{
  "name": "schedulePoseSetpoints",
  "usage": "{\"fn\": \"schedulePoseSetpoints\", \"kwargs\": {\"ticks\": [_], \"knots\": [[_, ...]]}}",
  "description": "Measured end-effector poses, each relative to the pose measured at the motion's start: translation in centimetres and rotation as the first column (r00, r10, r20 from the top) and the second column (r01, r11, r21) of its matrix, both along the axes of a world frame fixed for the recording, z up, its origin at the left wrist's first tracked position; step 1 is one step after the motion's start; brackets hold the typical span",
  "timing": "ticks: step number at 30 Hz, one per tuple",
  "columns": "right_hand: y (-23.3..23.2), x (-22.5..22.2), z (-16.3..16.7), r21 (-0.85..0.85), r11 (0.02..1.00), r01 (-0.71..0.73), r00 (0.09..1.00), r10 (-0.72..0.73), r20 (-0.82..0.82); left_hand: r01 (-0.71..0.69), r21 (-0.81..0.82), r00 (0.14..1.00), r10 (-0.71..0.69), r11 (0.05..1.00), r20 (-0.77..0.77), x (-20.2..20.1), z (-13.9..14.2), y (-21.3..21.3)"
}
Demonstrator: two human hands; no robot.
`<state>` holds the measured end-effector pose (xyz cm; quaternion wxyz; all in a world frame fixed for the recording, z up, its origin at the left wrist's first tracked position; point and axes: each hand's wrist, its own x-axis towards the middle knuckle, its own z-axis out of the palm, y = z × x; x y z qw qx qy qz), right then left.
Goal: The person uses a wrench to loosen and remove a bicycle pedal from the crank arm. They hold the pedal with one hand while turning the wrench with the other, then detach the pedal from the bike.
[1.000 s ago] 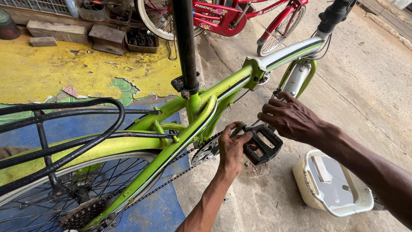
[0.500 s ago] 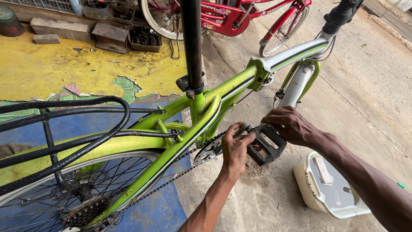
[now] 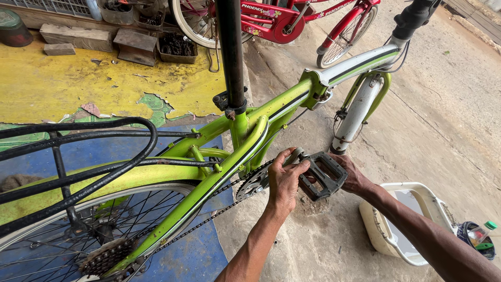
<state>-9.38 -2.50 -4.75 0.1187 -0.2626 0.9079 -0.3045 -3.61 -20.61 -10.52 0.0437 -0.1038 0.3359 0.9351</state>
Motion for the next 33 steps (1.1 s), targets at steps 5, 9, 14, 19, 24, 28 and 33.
{"fn": "schedulePoseSetpoints", "kwargs": {"ticks": [5, 9, 14, 19, 24, 28, 33], "knots": [[-1.1, 0.4, -0.7, 0.074, 0.997, -0.029, 0.999, 0.032, -0.037, -0.001, -0.019, 1.000, 0.001, 1.000, -0.007, -0.1, -0.4, 0.1], [-1.3, 1.8, -1.5, 0.246, 0.949, -0.197, 0.821, 0.297, -0.488, -0.038, -0.053, 0.998, 0.035, 0.998, -0.047, 0.0, -0.5, 0.3], [-2.8, 3.8, -1.7, 0.080, 0.994, -0.074, 0.972, 0.090, -0.216, -0.042, -0.144, 0.997, 0.032, 0.989, -0.069, 0.4, 0.2, 0.4], [-3.8, 5.0, -1.5, -0.293, 0.944, 0.151, 0.967, -0.079, 0.243, -0.010, -0.222, 0.999, -0.002, 0.975, -0.055, 1.0, 1.4, -0.1], [-3.5, 4.8, -2.5, -0.379, 0.901, 0.210, 0.966, -0.132, 0.221, 0.032, -0.203, 0.999, -0.036, 0.979, -0.012, 1.1, 2.0, -0.3], [-2.8, 4.2, -3.0, -0.349, 0.921, 0.173, 0.984, -0.142, 0.112, -0.003, -0.173, 1.000, 0.000, 0.985, -0.017, 1.0, 1.5, 0.2], [-1.5, 3.5, -2.9, -0.368, 0.911, 0.187, 0.982, -0.161, 0.101, -0.090, -0.155, 0.994, 0.080, 0.984, -0.069, 1.1, 1.2, 1.5]]}}
